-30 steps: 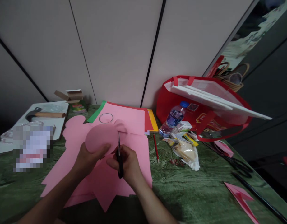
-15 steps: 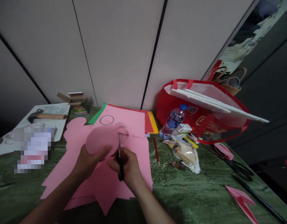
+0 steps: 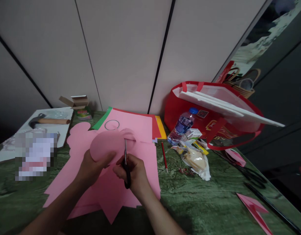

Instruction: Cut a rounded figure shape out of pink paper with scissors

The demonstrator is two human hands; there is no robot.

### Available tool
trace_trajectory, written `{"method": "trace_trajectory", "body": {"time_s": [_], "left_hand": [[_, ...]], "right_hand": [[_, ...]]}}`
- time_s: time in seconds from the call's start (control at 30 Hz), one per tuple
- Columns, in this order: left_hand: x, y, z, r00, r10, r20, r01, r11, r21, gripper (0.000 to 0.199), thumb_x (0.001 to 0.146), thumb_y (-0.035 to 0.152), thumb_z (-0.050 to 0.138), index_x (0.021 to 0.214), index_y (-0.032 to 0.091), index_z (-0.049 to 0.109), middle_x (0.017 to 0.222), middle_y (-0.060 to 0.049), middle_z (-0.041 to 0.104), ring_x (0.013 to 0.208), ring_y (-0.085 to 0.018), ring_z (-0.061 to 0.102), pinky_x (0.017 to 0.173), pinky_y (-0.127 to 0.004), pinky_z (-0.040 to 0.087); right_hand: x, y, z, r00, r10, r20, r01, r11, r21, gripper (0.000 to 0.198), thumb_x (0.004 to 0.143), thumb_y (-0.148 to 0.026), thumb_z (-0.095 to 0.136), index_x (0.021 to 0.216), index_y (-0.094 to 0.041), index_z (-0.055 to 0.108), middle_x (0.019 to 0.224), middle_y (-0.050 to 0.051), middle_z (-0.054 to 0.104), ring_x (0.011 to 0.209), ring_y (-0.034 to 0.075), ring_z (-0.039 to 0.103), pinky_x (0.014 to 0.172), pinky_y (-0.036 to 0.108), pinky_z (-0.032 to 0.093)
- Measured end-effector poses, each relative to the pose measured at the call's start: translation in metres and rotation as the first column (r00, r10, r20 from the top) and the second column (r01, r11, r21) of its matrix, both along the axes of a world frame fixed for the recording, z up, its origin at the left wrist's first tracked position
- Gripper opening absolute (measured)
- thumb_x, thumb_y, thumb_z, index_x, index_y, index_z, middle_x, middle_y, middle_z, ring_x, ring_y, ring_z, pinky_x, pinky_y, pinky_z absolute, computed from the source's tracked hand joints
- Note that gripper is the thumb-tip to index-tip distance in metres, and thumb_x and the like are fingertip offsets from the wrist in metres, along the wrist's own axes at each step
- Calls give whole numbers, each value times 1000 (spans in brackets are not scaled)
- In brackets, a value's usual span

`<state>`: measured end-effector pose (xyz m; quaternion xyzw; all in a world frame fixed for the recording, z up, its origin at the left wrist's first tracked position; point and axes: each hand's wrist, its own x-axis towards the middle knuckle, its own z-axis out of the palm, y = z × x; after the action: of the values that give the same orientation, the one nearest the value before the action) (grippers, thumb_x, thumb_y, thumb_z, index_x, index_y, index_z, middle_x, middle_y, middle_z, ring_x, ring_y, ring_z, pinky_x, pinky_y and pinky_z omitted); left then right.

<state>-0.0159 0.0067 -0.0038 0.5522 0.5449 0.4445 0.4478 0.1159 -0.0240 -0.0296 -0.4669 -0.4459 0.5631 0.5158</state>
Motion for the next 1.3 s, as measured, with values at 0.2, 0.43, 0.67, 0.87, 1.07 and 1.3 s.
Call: {"method": "trace_trajectory", "body": {"time_s": [0.2, 0.43, 0.67, 0.87, 1.07, 1.3], "left_hand": [[1, 1, -1, 999, -2, 35, 2, 1000, 11, 20, 66, 32, 66, 70, 14, 62, 63, -2, 65, 55, -15, 59, 44, -22, 46], [1, 2, -3, 1000, -5, 28, 5, 1000, 19, 22, 67, 35, 66, 71, 13, 63, 63, -2, 65, 55, -15, 59, 44, -22, 46], [-1, 3, -4, 1000, 29, 5, -29, 998, 54, 20, 66, 34, 66, 67, 14, 61, 58, 1, 61, 51, -14, 56, 44, -22, 45], [0, 4, -3, 998, 62, 11, -62, 998, 27, 28, 68, 36, 65, 53, 16, 52, 44, 4, 50, 43, -10, 47, 40, -21, 39], [-1, 14, -7, 951, 221, 214, -220, 975, -30, 31, 67, 35, 68, 51, 14, 52, 41, 4, 47, 41, -8, 43, 40, -21, 35], [-21, 48, -26, 795, 373, 478, -380, 921, -88, 19, 66, 28, 66, 59, 12, 57, 46, 4, 51, 42, -9, 45, 44, -25, 39]], "right_hand": [[0, -1, 5, 1000, -7, 3, 7, 1000, -2, 14, 61, -23, 67, 64, -18, 54, 50, -6, 52, 46, 11, 51, 47, 24, 39], [1, -1, 6, 1000, -4, -9, 4, 1000, 4, 13, 62, -21, 67, 61, -18, 55, 47, -7, 51, 45, 10, 51, 45, 23, 40], [1, -1, 6, 1000, 0, -21, 0, 1000, 2, 16, 63, -24, 69, 61, -18, 54, 46, -8, 48, 44, 9, 50, 47, 24, 44], [0, -1, 6, 1000, -11, -10, 10, 1000, -15, 17, 62, -25, 68, 61, -18, 53, 45, -8, 47, 43, 9, 51, 45, 22, 41], [0, 0, 0, 999, -23, -42, 23, 1000, -5, 16, 63, -25, 66, 60, -18, 53, 46, -9, 46, 42, 8, 49, 46, 23, 43], [-2, 1, -1, 998, -46, -45, 44, 999, -25, 17, 64, -27, 66, 58, -18, 53, 47, -8, 44, 44, 7, 46, 49, 24, 47]]}}
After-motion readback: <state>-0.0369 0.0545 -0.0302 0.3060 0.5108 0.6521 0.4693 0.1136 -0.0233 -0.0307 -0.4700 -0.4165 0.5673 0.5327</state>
